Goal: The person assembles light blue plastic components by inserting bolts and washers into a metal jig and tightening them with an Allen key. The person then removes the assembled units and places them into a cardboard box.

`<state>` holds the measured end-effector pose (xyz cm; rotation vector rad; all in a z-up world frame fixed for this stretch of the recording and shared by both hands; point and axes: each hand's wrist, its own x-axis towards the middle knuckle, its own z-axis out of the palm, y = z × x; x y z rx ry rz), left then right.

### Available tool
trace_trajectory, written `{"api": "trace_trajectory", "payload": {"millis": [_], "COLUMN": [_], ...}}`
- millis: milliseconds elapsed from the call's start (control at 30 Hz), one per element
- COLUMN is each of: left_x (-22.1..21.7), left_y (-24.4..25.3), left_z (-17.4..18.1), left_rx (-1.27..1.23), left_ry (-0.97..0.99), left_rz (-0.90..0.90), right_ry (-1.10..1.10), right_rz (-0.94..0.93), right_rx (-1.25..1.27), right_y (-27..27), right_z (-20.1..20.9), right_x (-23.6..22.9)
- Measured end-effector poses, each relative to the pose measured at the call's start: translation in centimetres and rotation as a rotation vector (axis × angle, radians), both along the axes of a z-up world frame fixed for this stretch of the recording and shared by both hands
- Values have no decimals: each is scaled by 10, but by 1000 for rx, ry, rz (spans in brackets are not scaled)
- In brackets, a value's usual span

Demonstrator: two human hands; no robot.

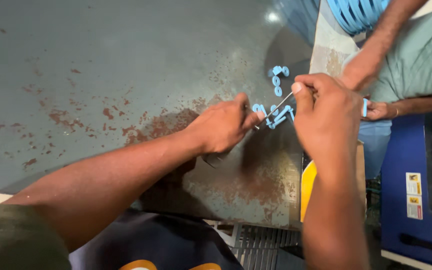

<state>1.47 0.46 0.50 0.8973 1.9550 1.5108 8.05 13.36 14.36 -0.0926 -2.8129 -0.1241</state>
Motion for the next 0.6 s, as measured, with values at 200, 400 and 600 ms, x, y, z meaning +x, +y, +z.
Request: {"api": "trace_trajectory", "payload": {"millis": [200, 400, 600], "left_x": [3, 10, 7], "left_y": [-3, -4, -14], "left_z": [2, 4, -2], "left_rx": [115, 207, 322], "left_ry": [91, 351, 517], "left_rz": [111, 239, 297], "right_ry": [131, -79, -391], "right_rz": [-248, -160, -47], "right_rx": [-591, -1103, -1224], "right_y": [-35, -57, -69], "right_z": [-27, -70, -44], "right_x": [83, 116, 103]}}
